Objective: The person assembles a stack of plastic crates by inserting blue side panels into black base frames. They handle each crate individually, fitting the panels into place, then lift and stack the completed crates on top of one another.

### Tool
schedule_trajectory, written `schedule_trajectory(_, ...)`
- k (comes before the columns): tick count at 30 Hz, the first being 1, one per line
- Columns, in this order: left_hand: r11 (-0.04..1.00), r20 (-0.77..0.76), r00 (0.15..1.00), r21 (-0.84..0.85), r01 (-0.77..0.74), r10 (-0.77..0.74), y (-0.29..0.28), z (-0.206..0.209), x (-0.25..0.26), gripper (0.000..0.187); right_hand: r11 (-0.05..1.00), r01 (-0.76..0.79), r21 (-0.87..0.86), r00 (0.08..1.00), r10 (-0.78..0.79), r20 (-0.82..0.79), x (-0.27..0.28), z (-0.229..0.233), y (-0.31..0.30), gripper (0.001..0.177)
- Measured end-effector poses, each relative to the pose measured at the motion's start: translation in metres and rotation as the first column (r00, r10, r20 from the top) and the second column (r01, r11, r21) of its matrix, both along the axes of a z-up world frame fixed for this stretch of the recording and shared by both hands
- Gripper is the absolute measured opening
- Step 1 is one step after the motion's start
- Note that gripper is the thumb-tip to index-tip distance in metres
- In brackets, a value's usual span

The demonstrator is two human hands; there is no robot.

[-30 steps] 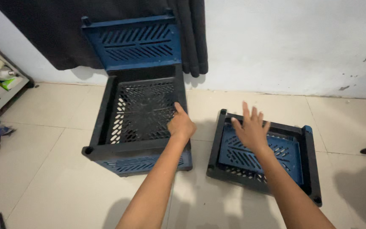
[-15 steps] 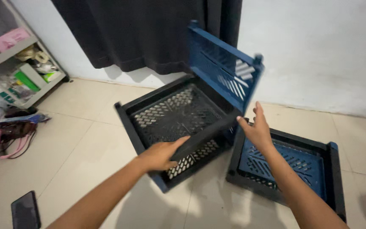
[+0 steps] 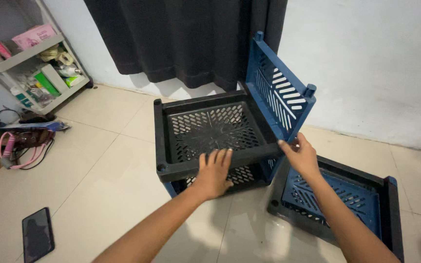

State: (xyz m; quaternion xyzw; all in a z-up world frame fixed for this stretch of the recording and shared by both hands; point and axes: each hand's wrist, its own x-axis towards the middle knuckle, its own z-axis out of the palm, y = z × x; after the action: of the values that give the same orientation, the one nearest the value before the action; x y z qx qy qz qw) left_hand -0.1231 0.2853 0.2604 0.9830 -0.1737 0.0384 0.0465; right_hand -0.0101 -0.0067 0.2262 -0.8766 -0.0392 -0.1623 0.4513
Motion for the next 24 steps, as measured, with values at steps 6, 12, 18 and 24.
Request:
schedule_trajectory(6, 0.993, 0.020, 0.993, -0.013, 0.116, -0.116, 0.014, 0.003, -0.007, 0.129, 0.967, 0.165, -0.192, 0.983, -0.147, 0.108, -0.017, 0.025, 0.020, 0.042)
schedule_trajectory(12, 0.973, 0.023, 0.973, -0.037, 0.229, -0.229, 0.088, 0.013, 0.000, 0.131, 0.990, 0.047, -0.133, 0.999, -0.048, 0.000, -0.084, 0.055, 0.062, 0.056)
schedule_trajectory(18, 0.977, 0.061, 0.990, 0.163, -0.139, 0.131, 0.138, 0.016, 0.013, 0.150, 0.963, -0.230, 0.142, 0.971, 0.238, -0.036, -0.147, 0.027, 0.140, 0.052)
schedule_trajectory(24, 0.952, -0.207, 0.934, 0.159, -0.262, 0.291, 0.123, 0.033, 0.002, 0.169, 0.816, -0.509, 0.273, 0.839, 0.542, -0.056, -0.132, 0.025, 0.156, 0.047)
